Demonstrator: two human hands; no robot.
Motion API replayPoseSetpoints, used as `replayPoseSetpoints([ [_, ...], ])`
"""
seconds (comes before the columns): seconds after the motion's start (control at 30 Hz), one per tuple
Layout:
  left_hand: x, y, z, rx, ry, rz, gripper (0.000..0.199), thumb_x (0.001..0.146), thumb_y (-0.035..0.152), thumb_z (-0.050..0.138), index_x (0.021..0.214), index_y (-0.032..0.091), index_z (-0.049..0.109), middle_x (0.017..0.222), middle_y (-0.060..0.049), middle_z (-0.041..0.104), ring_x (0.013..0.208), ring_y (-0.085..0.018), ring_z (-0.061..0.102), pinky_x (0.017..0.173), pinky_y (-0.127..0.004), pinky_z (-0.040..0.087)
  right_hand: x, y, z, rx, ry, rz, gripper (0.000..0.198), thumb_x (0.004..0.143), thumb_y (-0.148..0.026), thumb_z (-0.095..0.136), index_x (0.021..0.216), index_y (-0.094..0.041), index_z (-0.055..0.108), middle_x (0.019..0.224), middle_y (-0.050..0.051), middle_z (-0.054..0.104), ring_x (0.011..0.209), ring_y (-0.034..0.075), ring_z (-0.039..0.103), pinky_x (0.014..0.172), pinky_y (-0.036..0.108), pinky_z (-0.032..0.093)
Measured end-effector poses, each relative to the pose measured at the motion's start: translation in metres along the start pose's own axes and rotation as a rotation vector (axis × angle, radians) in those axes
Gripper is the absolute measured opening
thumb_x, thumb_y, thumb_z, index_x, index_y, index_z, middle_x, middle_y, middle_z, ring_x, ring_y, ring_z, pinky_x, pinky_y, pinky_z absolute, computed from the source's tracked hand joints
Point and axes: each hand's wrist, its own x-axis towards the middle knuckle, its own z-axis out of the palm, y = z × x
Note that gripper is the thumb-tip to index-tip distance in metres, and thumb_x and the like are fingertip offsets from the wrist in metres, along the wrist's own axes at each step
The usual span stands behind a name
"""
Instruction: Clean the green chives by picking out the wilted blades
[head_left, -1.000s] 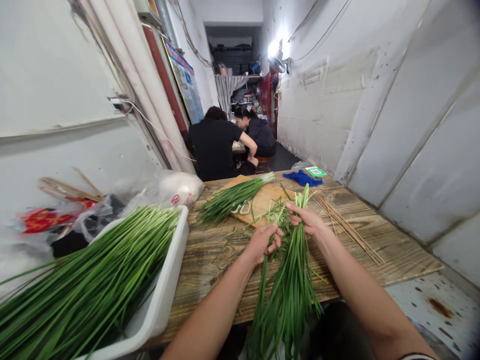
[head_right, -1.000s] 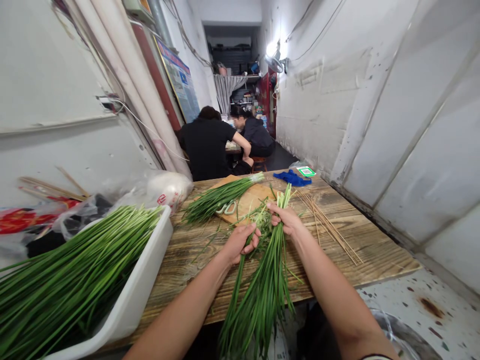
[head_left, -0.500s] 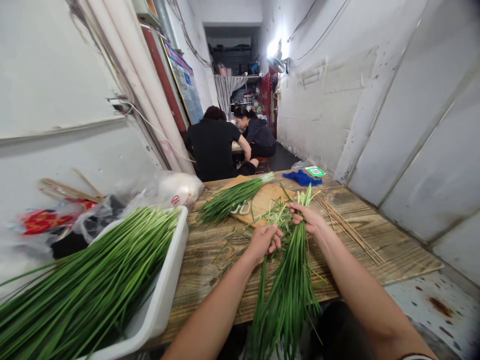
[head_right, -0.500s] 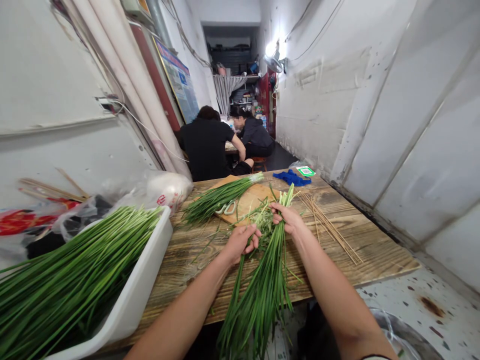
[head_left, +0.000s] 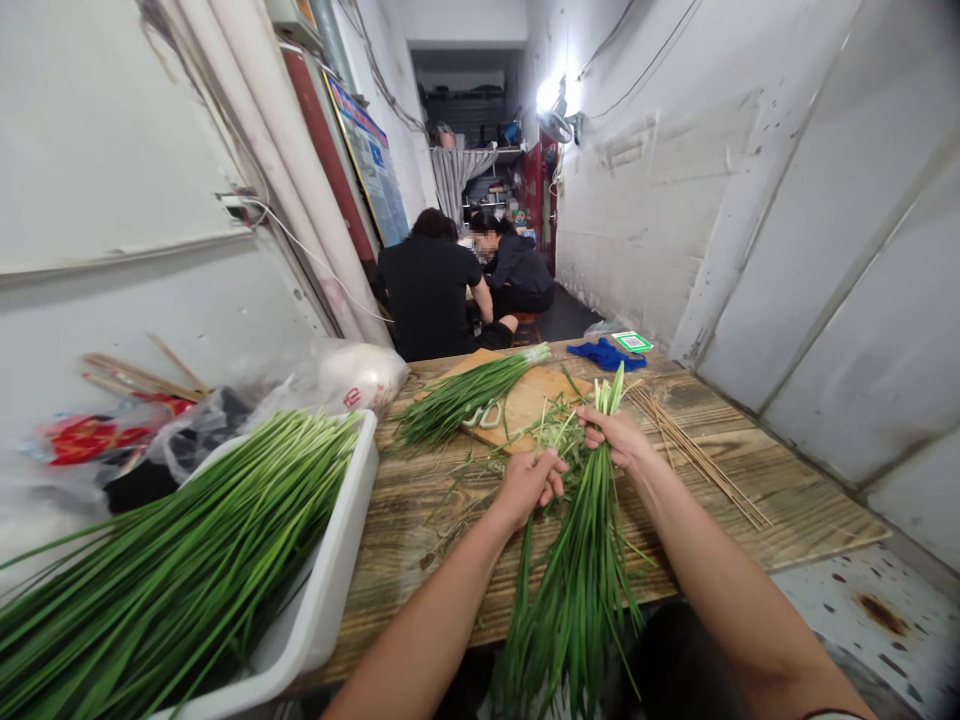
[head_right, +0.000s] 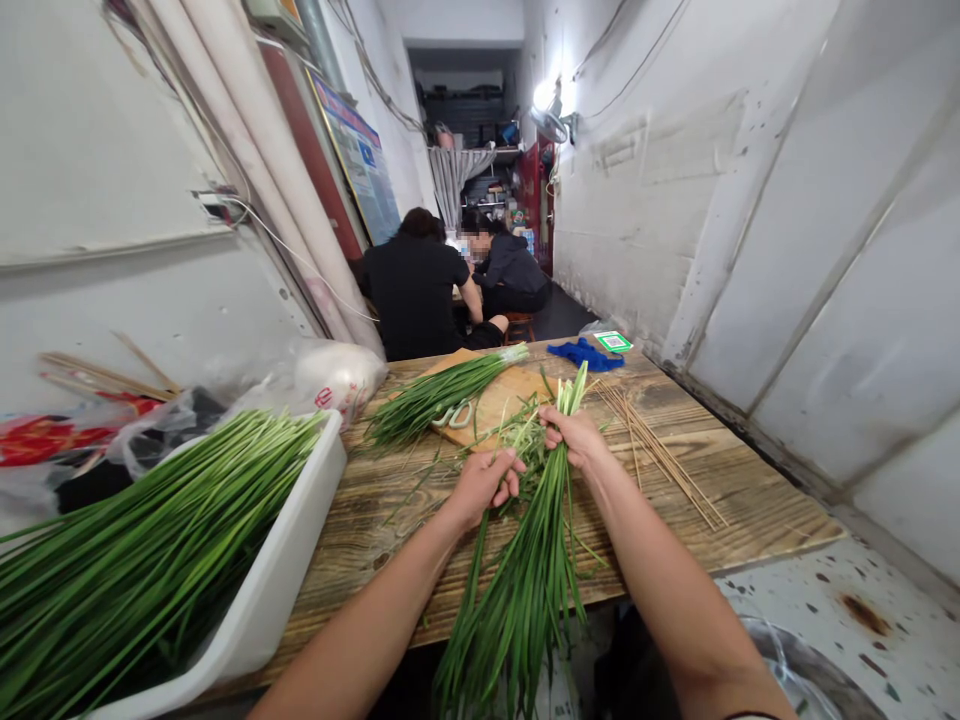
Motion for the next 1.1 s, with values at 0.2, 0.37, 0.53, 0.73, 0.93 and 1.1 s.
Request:
replayPoseSetpoints([
  [0.2,0.001,0.005,-0.008,-0.257,-0.165,-0.158,0.033,0.084,0.042,0.052,0.076,0.01,0.059,0.046,0.001,0.054,0.026,-0.003,0.028,0.03,-0.017,0.012,-0.003,-0.002,0.001,0.003,-0.064,-0.018,0.027,0.059,-0.023,0.082,0.059,-0.012,0.057,0.05,-0.005,0.051,0.032,0.0,0.031,0.029,0.016,0.031],
  [0.37,0.003,0.008,-0.016,-0.529,-0.314,-0.324,0.028,0.09,0.033,0.046,0.076,0.012,0.057,0.044,0.004,0.049,0.024,-0.002,0.022,0.027,-0.015,0.012,-0.003,-0.002,-0.001,0.008,-0.099,-0.022,0.028,0.059,-0.024,0.082,0.059,-0.013,0.056,0.05,-0.006,0.05,0.033,0.0,0.031,0.031,0.015,0.03],
  [0.53,0.004,0.009,-0.025,-0.783,-0.436,-0.272,0.031,0.094,0.031,0.042,0.073,0.013,0.056,0.043,0.006,0.042,0.025,-0.001,0.02,0.027,-0.012,0.01,0.0,-0.002,-0.004,0.005,-0.116,0.039,0.03,0.059,-0.024,0.083,0.06,-0.014,0.055,0.051,-0.006,0.05,0.034,0.0,0.029,0.031,0.016,0.03],
  [0.73,0.004,0.01,-0.029,-0.85,-0.474,-0.237,0.033,0.096,0.029,0.038,0.073,0.013,0.056,0.042,0.006,0.04,0.025,-0.001,0.02,0.027,-0.012,0.01,0.0,-0.003,-0.003,0.014,-0.14,0.033,0.036,0.057,-0.03,0.085,0.06,-0.014,0.053,0.05,-0.007,0.047,0.034,0.0,0.029,0.031,0.015,0.03],
  [0.93,0.004,0.006,-0.019,-0.514,-0.377,-0.284,0.03,0.089,0.038,0.048,0.077,0.012,0.056,0.045,0.004,0.05,0.024,-0.002,0.024,0.027,-0.014,0.014,-0.005,-0.005,0.0,0.017,-0.174,0.011,0.036,0.056,-0.031,0.086,0.062,-0.015,0.054,0.054,-0.007,0.049,0.034,-0.001,0.03,0.031,0.014,0.029],
  [1.1,0.002,0.005,-0.014,-0.388,-0.297,-0.248,0.034,0.084,0.044,0.055,0.075,0.011,0.056,0.047,0.002,0.054,0.026,-0.002,0.027,0.029,-0.014,0.015,-0.007,-0.005,0.002,0.012,-0.154,-0.008,0.035,0.055,-0.029,0.085,0.062,-0.014,0.054,0.052,-0.007,0.048,0.034,-0.001,0.03,0.031,0.015,0.029],
])
